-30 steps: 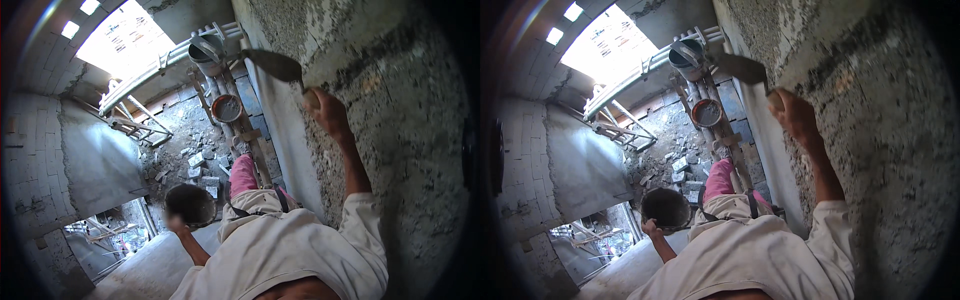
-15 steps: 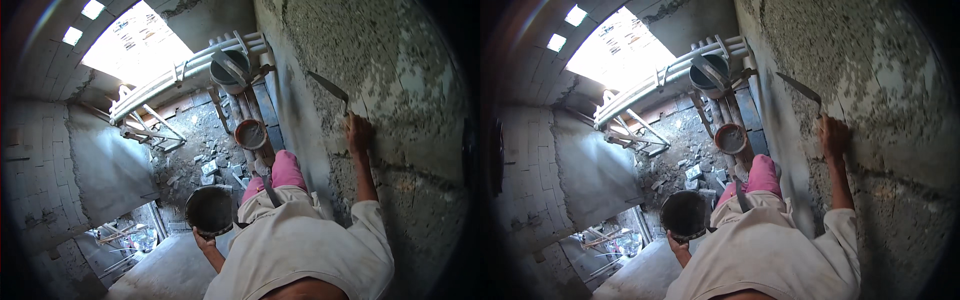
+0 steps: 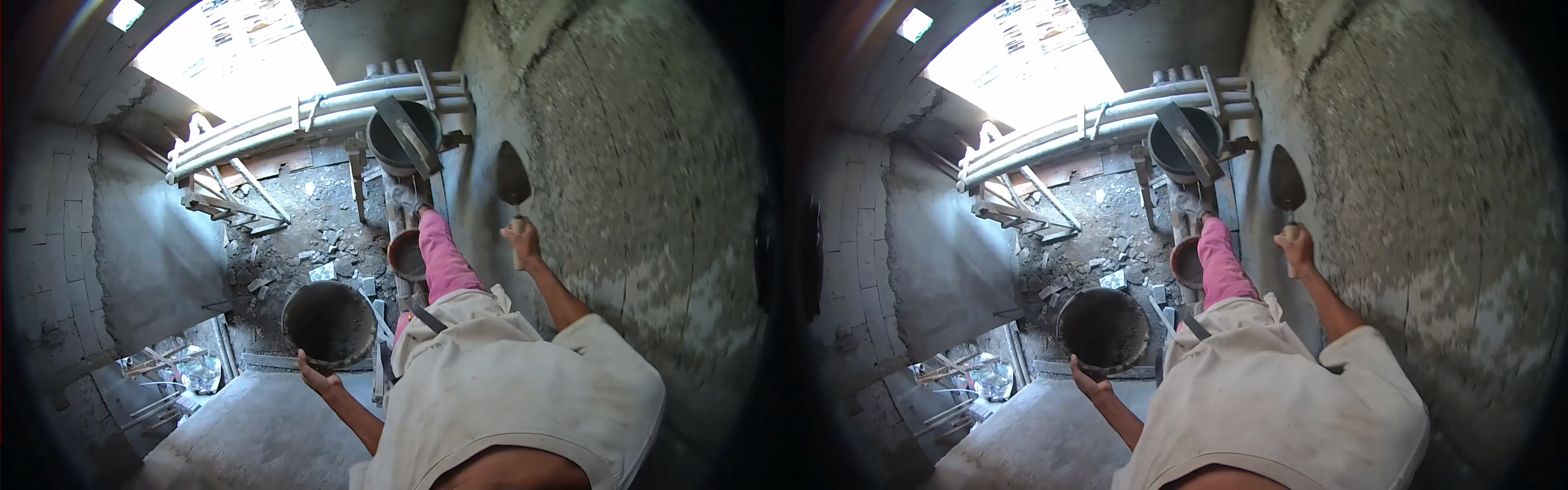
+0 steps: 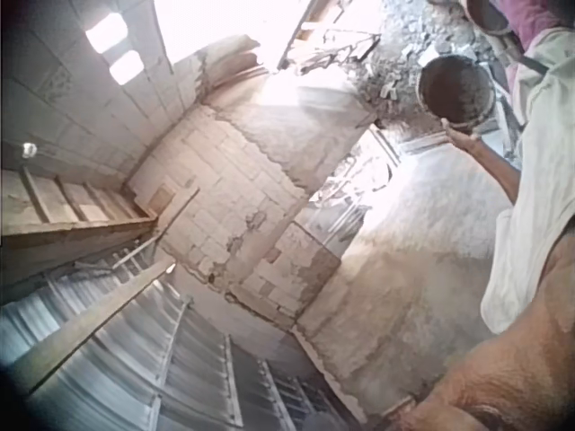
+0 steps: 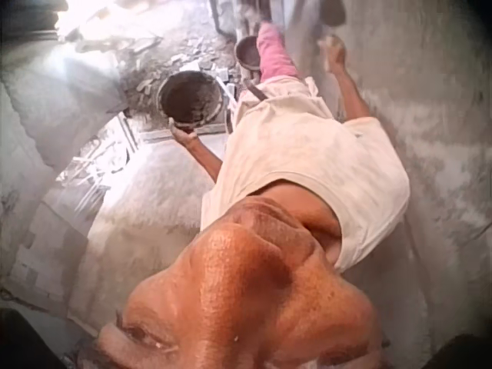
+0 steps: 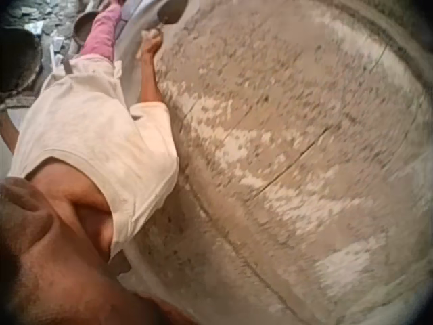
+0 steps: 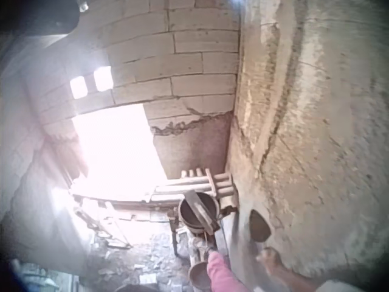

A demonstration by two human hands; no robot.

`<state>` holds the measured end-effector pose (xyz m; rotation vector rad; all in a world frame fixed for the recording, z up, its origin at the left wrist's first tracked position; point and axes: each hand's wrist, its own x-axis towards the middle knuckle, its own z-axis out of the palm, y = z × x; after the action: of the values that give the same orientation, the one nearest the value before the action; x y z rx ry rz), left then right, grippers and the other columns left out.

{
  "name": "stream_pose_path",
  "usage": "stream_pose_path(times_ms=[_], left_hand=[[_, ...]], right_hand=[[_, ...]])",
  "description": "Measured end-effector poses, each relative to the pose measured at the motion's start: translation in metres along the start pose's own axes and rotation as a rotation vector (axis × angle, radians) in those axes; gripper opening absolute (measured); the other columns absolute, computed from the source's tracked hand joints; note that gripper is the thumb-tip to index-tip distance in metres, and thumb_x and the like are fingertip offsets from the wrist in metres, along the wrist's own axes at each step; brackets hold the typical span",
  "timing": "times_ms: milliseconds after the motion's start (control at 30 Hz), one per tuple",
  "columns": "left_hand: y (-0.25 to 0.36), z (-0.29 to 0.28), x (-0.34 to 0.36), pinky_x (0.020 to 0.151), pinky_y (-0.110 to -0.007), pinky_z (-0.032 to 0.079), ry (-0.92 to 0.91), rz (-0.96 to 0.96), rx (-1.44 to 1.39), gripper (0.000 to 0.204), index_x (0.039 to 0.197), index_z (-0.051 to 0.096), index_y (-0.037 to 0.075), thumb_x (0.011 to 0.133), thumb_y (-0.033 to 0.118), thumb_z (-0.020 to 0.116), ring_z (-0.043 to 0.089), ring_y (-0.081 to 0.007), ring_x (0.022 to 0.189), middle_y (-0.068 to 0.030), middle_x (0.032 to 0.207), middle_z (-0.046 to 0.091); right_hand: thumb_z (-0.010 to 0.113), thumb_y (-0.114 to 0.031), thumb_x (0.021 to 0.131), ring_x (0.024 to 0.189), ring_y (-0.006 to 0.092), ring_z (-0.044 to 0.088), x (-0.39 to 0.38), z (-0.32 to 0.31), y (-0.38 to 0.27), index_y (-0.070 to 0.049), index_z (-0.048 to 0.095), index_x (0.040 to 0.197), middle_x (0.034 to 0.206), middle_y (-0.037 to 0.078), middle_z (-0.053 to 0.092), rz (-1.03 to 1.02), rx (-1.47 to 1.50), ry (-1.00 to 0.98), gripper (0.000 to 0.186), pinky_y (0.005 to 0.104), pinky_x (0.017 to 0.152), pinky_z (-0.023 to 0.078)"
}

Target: The person applies plaster onto a wall and ceiling using a trowel from a bucket, then pours water into another container and mixes mortar with the trowel.

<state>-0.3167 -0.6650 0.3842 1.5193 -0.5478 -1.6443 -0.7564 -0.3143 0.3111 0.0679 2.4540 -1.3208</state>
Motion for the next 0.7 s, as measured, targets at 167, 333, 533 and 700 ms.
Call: stream_pose_path(times_ms=[167, 333, 533, 700], left_hand=[[-0.044, 0.120, 0.001, 0.097, -0.041, 0.049, -0.028, -0.184, -0.138, 0.045, 0.124, 0.060, 0.001, 0.092, 0.033, 0.060, 0.062, -0.0269, 0.110, -0.0109, 0.124, 0.064], [-0.057, 0.191, 0.016, 0.099, -0.043, 0.049, 0.164, -0.198, -0.070, 0.045, 0.123, 0.060, 0.002, 0.093, 0.035, 0.056, 0.060, -0.0265, 0.115, -0.0112, 0.126, 0.063], [-0.114, 0.261, 0.065, 0.095, -0.043, 0.050, 0.137, -0.280, -0.022, 0.039, 0.118, 0.061, 0.004, 0.090, 0.030, 0.060, 0.061, -0.0241, 0.111, -0.0081, 0.118, 0.066], [-0.143, 0.292, 0.102, 0.089, -0.039, 0.052, 0.170, -0.258, 0.044, 0.024, 0.106, 0.061, 0.007, 0.087, 0.021, 0.065, 0.063, -0.0203, 0.101, -0.0056, 0.109, 0.066]], right_hand=[[0.082, -0.026, 0.073, 0.083, 0.0235, 0.066, 0.196, 0.124, 0.007, -0.002, 0.062, 0.108, 0.095, 0.010, 0.068, -0.140, -0.177, -0.138, 0.048, 0.0375, 0.075, 0.054], [0.083, -0.036, 0.072, 0.114, 0.0345, 0.060, 0.272, 0.253, -0.041, -0.001, 0.053, 0.132, 0.124, 0.021, 0.062, -0.051, -0.435, -0.294, 0.075, 0.0415, 0.097, 0.048], [0.082, -0.029, 0.073, 0.123, 0.0354, 0.054, 0.361, 0.321, 0.011, 0.001, 0.052, 0.131, 0.135, 0.019, 0.055, -0.195, -0.451, -0.130, 0.072, 0.0420, 0.105, 0.043], [0.078, -0.026, 0.077, 0.108, 0.0422, 0.061, 0.364, 0.340, 0.000, -0.009, 0.054, 0.128, 0.113, 0.022, 0.066, 0.099, -0.475, -0.324, 0.059, 0.0480, 0.090, 0.050]])
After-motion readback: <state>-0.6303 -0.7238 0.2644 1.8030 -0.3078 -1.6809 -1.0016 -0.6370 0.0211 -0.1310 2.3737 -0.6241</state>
